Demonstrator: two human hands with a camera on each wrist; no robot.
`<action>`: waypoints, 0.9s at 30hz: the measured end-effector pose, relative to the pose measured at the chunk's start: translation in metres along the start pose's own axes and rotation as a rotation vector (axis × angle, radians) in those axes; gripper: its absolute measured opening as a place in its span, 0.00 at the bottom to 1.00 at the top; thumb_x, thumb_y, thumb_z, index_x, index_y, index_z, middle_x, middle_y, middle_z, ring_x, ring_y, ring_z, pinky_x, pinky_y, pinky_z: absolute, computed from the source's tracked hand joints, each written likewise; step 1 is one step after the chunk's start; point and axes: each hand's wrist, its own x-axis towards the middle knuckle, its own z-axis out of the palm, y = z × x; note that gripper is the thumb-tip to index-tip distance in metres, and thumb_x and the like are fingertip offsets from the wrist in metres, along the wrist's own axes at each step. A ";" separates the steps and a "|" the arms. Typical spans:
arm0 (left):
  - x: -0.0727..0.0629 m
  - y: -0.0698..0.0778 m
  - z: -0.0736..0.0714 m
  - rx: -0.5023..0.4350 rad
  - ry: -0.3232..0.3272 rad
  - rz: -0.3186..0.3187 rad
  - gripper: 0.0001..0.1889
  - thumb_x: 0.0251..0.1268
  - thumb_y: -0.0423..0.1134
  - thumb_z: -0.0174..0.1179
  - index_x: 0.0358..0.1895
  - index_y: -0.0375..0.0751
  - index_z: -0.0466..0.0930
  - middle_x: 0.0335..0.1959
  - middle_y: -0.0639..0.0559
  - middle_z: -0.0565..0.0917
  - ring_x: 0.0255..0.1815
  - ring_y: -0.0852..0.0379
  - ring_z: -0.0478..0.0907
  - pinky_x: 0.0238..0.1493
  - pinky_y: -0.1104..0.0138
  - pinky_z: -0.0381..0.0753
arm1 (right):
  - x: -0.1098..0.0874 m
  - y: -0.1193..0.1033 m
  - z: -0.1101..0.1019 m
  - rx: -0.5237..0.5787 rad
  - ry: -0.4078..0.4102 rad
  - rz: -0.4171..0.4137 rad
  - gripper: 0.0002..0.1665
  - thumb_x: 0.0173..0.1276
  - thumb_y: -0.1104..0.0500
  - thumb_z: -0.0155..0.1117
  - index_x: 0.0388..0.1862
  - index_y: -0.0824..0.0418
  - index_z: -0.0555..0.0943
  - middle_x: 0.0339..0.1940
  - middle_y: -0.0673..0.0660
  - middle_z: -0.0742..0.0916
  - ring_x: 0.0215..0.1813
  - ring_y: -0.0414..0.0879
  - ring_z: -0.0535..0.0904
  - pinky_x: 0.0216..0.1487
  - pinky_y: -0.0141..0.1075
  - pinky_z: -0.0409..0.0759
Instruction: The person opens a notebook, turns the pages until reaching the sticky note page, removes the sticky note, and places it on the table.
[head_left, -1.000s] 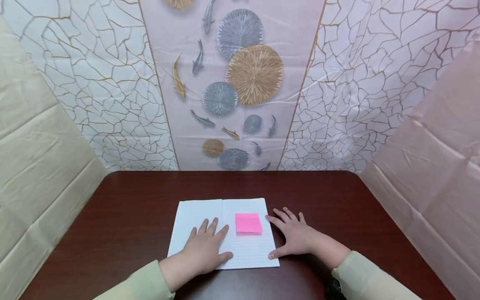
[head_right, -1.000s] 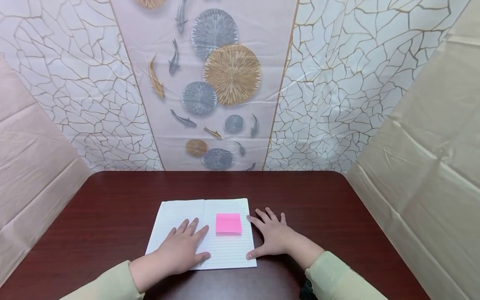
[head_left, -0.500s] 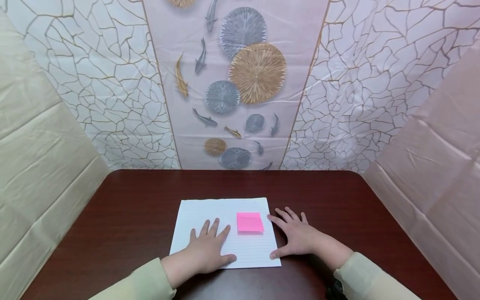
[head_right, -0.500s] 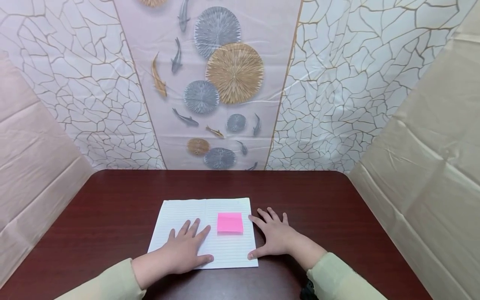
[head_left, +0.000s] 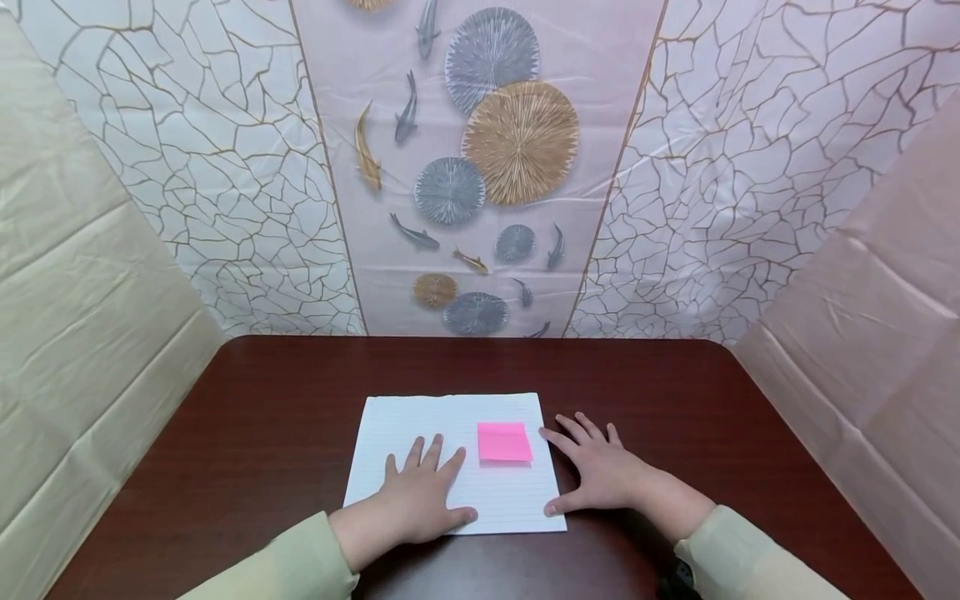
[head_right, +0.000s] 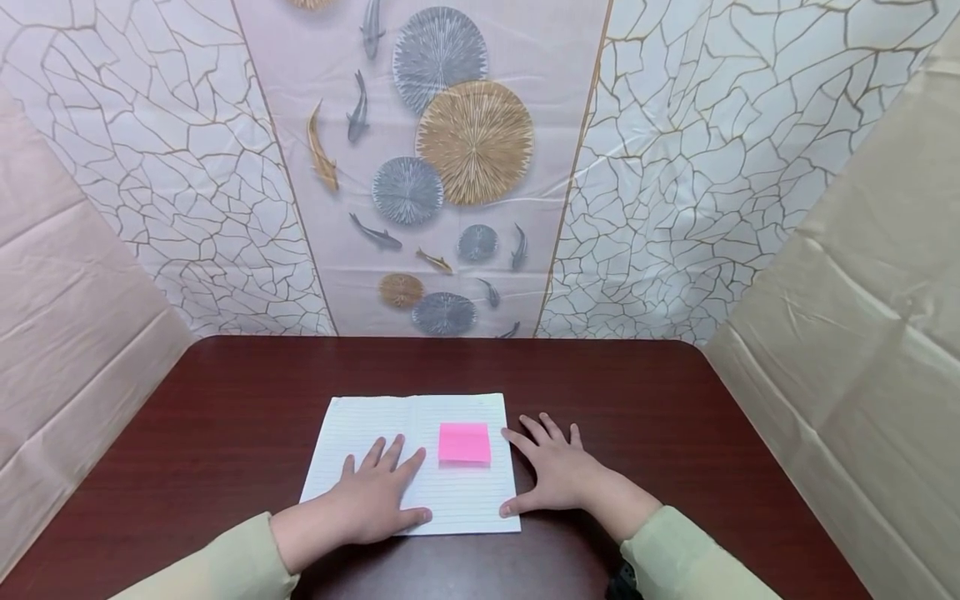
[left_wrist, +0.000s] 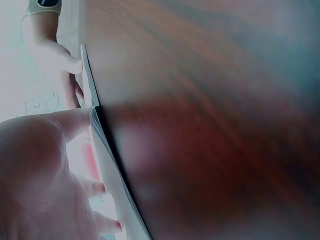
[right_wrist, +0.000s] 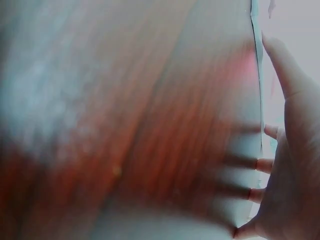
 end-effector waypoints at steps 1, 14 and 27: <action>0.000 0.000 0.000 0.001 0.000 -0.001 0.45 0.62 0.69 0.56 0.78 0.51 0.58 0.79 0.38 0.52 0.78 0.32 0.44 0.66 0.28 0.46 | 0.000 0.000 -0.001 -0.003 -0.002 0.001 0.69 0.41 0.12 0.57 0.80 0.44 0.58 0.79 0.60 0.60 0.78 0.67 0.49 0.63 0.77 0.49; 0.003 -0.002 -0.001 0.027 0.008 0.008 0.46 0.60 0.70 0.58 0.77 0.50 0.61 0.78 0.37 0.54 0.77 0.31 0.47 0.64 0.27 0.49 | 0.007 -0.014 -0.018 -0.263 0.105 -0.095 0.51 0.53 0.22 0.64 0.67 0.53 0.77 0.66 0.58 0.78 0.67 0.57 0.72 0.65 0.58 0.67; 0.003 0.000 -0.002 0.043 0.013 0.000 0.46 0.58 0.70 0.59 0.76 0.50 0.63 0.77 0.37 0.57 0.76 0.30 0.50 0.63 0.27 0.52 | 0.027 -0.050 -0.022 -0.556 0.261 -0.322 0.32 0.57 0.38 0.72 0.56 0.53 0.79 0.57 0.58 0.82 0.60 0.57 0.77 0.60 0.56 0.74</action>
